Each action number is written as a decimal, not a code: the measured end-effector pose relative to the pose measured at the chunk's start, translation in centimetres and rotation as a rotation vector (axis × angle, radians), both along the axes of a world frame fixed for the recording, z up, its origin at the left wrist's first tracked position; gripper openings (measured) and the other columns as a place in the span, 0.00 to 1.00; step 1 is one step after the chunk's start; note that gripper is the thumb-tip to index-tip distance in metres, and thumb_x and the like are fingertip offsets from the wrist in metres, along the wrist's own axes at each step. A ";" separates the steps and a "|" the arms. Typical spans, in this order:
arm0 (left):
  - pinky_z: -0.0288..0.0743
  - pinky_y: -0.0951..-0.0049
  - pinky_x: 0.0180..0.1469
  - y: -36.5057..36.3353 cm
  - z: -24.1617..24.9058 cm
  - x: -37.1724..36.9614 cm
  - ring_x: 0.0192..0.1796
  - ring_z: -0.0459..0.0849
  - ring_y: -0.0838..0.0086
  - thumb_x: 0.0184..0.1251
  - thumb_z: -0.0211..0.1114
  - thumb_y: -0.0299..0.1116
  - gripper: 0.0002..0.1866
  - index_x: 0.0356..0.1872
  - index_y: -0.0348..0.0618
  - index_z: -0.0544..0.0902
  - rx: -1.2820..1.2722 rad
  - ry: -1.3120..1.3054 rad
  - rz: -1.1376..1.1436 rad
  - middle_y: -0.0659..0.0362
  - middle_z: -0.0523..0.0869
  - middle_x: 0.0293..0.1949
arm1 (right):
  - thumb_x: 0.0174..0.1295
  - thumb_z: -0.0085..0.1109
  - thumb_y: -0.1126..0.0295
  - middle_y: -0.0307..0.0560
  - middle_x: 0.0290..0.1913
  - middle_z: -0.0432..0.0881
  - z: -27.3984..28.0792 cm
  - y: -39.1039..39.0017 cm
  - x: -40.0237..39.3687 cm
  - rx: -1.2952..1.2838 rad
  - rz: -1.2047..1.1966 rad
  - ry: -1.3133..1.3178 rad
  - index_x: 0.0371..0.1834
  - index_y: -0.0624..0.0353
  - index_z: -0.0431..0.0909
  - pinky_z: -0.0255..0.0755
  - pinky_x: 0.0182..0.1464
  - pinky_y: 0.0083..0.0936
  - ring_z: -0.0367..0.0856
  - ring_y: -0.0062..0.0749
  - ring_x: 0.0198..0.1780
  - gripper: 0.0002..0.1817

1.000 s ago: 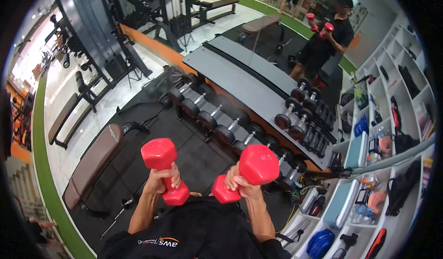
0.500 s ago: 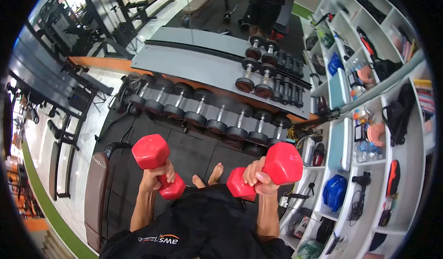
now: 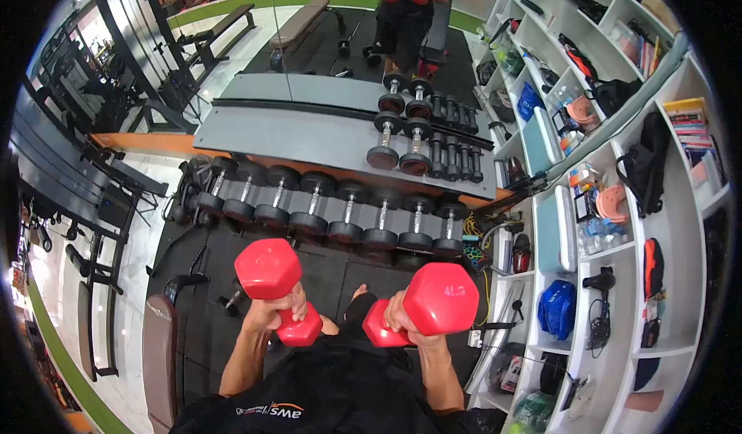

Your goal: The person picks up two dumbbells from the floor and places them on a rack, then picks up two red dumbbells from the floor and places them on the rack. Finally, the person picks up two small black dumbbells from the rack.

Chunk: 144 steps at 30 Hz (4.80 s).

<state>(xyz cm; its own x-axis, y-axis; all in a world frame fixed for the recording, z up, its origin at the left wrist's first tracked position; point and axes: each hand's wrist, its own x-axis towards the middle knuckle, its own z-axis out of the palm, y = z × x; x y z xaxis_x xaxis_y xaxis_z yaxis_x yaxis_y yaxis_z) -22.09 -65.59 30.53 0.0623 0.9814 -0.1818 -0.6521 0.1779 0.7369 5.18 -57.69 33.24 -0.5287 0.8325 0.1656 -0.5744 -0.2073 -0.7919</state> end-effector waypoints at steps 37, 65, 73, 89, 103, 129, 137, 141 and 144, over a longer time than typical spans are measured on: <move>0.74 0.69 0.31 28.5 -1.5 -12.8 0.22 0.76 0.71 0.59 0.69 0.27 0.11 0.28 0.41 0.72 0.007 0.027 -0.027 0.57 0.75 0.20 | 0.61 0.65 0.72 0.44 0.22 0.72 -2.2 28.9 -12.5 -0.042 0.045 -0.047 0.28 0.60 0.71 0.72 0.33 0.30 0.72 0.28 0.23 0.11; 0.75 0.68 0.31 39.8 -7.4 -25.0 0.24 0.78 0.71 0.57 0.67 0.18 0.07 0.34 0.35 0.77 -0.172 0.130 -0.063 0.56 0.78 0.24 | 0.55 0.66 0.80 0.44 0.28 0.78 -10.4 38.1 -25.1 -0.354 -0.236 -0.396 0.40 0.64 0.77 0.73 0.28 0.25 0.76 0.26 0.24 0.11; 0.75 0.69 0.31 39.7 -9.6 -25.1 0.26 0.80 0.71 0.56 0.69 0.15 0.12 0.39 0.36 0.78 -0.202 0.055 0.002 0.55 0.80 0.27 | 0.56 0.60 0.78 0.42 0.20 0.73 -13.2 42.5 -27.3 -0.489 -0.220 -0.486 0.35 0.62 0.73 0.70 0.25 0.26 0.73 0.27 0.20 0.06; 0.76 0.68 0.31 40.9 -11.5 -26.6 0.25 0.78 0.71 0.54 0.62 0.15 0.12 0.39 0.35 0.76 -0.300 0.230 0.057 0.55 0.79 0.27 | 0.55 0.63 0.73 0.42 0.19 0.73 -21.1 48.7 -28.4 -0.616 -0.222 -0.638 0.28 0.60 0.73 0.70 0.18 0.26 0.72 0.26 0.16 0.07; 0.72 0.71 0.23 48.4 -14.8 -23.8 0.18 0.76 0.72 0.54 0.59 0.17 0.09 0.37 0.37 0.75 -0.408 0.107 -0.049 0.57 0.77 0.21 | 0.56 0.63 0.72 0.42 0.17 0.74 -22.1 49.2 -29.1 -0.613 -0.226 -0.700 0.27 0.61 0.77 0.68 0.18 0.26 0.72 0.26 0.15 0.06; 0.73 0.68 0.18 57.6 -23.0 -19.0 0.15 0.75 0.70 0.57 0.62 0.30 0.07 0.23 0.40 0.76 -0.586 0.169 -0.134 0.57 0.76 0.16 | 0.55 0.63 0.70 0.41 0.18 0.76 -26.9 52.9 -28.6 -0.768 -0.261 -0.774 0.26 0.58 0.77 0.70 0.17 0.27 0.74 0.27 0.16 0.06; 0.74 0.67 0.19 58.8 -24.7 -18.4 0.16 0.76 0.70 0.58 0.62 0.30 0.07 0.24 0.41 0.77 -0.639 0.211 -0.171 0.57 0.77 0.17 | 0.55 0.62 0.70 0.41 0.19 0.75 -27.4 54.0 -28.4 -0.822 -0.269 -0.836 0.27 0.58 0.76 0.70 0.18 0.28 0.72 0.28 0.16 0.06; 0.74 0.67 0.20 59.2 -25.5 -17.6 0.16 0.76 0.70 0.58 0.63 0.30 0.07 0.24 0.41 0.77 -0.666 0.219 -0.162 0.57 0.77 0.17 | 0.55 0.64 0.69 0.41 0.19 0.76 -28.6 54.5 -28.2 -0.849 -0.255 -0.860 0.26 0.58 0.77 0.70 0.18 0.28 0.73 0.27 0.16 0.07; 0.75 0.67 0.20 59.4 -25.6 -17.2 0.16 0.76 0.70 0.57 0.64 0.31 0.07 0.25 0.40 0.78 -0.665 0.197 -0.151 0.57 0.77 0.17 | 0.55 0.64 0.68 0.41 0.20 0.76 -29.4 54.9 -28.3 -0.875 -0.251 -0.866 0.26 0.58 0.77 0.70 0.17 0.28 0.73 0.27 0.16 0.07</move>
